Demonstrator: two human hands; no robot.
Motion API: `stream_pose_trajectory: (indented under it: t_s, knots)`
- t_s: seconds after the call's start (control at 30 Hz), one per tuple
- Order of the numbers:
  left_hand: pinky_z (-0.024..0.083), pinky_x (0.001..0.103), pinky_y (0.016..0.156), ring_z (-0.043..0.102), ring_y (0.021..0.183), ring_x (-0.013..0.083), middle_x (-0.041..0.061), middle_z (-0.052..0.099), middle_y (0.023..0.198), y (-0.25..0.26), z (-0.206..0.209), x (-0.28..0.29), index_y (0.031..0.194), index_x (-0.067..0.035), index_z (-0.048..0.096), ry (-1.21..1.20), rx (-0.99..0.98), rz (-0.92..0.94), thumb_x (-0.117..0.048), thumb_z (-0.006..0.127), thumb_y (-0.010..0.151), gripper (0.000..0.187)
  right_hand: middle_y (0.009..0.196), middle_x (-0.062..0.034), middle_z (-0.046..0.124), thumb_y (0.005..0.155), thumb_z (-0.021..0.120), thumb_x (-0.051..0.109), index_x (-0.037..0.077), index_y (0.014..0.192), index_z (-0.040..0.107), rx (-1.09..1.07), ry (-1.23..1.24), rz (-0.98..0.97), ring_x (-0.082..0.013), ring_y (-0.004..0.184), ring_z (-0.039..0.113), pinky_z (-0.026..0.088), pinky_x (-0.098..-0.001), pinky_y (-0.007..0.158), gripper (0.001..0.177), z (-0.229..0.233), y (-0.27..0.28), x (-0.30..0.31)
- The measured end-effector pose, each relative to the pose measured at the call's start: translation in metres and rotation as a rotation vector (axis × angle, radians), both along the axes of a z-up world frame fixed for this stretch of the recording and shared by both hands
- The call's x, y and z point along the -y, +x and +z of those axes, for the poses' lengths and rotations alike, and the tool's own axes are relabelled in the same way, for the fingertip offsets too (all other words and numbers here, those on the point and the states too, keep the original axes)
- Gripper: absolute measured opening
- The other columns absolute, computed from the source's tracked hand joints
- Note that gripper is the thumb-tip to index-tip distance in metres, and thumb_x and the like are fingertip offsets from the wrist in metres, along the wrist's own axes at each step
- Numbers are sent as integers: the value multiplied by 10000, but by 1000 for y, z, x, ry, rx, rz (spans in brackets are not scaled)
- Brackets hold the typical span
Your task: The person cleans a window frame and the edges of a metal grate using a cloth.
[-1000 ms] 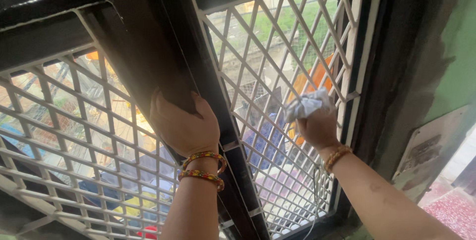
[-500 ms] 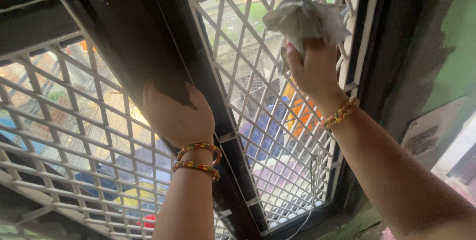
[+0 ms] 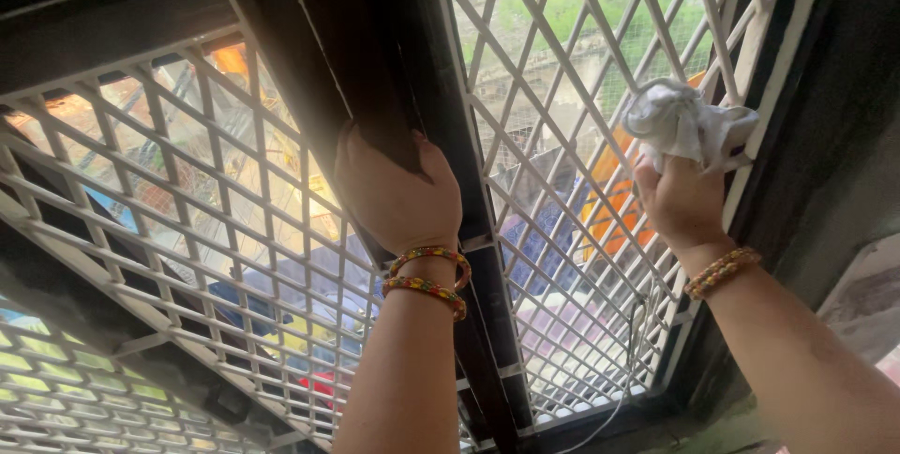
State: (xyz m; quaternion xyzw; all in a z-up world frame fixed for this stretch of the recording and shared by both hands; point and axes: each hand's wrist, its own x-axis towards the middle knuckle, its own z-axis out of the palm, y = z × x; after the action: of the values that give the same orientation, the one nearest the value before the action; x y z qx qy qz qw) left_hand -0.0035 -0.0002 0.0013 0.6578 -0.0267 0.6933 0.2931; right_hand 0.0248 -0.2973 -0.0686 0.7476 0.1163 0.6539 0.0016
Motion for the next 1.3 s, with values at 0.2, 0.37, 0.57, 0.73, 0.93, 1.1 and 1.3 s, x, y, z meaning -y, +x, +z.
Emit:
stream_pose_trajectory:
  t_s: [0.2, 0.37, 0.57, 0.73, 0.93, 1.1, 1.3]
  knots:
    - [437, 534, 1118, 542, 1295, 422, 225, 562, 1407, 1, 1, 0, 1363, 33, 484, -2, -12, 3, -220, 646, 953, 508, 1037, -151, 580, 1090, 501, 47, 3, 1284, 601, -63, 280, 228, -315, 942, 561, 427, -454, 1068, 222, 65, 5, 23]
    - [425, 542, 1121, 535, 1296, 427, 226, 558, 1410, 3, -2, 0, 1380, 40, 471, 9, 10, 33, -223, 646, 943, 539, 903, -186, 573, 1129, 400, 311, -5, 1066, 557, -315, 593, 265, -354, 854, 581, 446, -595, 905, 358, 153, 27, 41]
    - [424, 532, 1122, 539, 1297, 421, 219, 564, 1409, 1, 0, 1, 1378, 33, 483, 0, -7, 26, -222, 648, 934, 538, 1104, -234, 643, 1194, 436, 234, -50, 1269, 601, 191, -3, -64, -390, 1104, 606, 423, -564, 985, 338, 133, 64, 52]
    - [427, 532, 1122, 549, 1290, 415, 207, 575, 1398, -2, 2, -1, 1369, 29, 493, 0, -21, 4, -216, 651, 929, 529, 1139, -284, 615, 1194, 422, 312, -56, 1256, 579, -40, 189, -44, -439, 1089, 577, 423, -587, 999, 405, 123, 75, 56]
    - [416, 530, 1128, 534, 1307, 432, 241, 556, 1413, 4, 0, 2, 1434, 52, 450, 7, 5, 107, -237, 648, 987, 568, 1328, -300, 588, 1181, 435, 275, -59, 1373, 553, 97, 120, 19, -473, 1252, 541, 373, -598, 1068, 403, 122, 70, 52]
    - [390, 523, 1132, 499, 1345, 448, 296, 513, 1445, 2, 0, 2, 1474, 118, 383, -9, -139, 122, -274, 646, 989, 677, 1451, -256, 582, 1200, 495, 293, 4, 1396, 575, 113, 120, 7, -475, 1425, 474, 249, -666, 1140, 358, 118, 69, 52]
    - [317, 573, 1198, 376, 1440, 471, 317, 372, 1552, -9, 8, 4, 1525, 136, 268, 87, -112, 179, -241, 620, 1008, 731, 1496, -296, 526, 1185, 527, 346, -44, 1500, 490, 42, 194, 19, -456, 1469, 413, 210, -693, 1193, 502, 116, 82, 58]
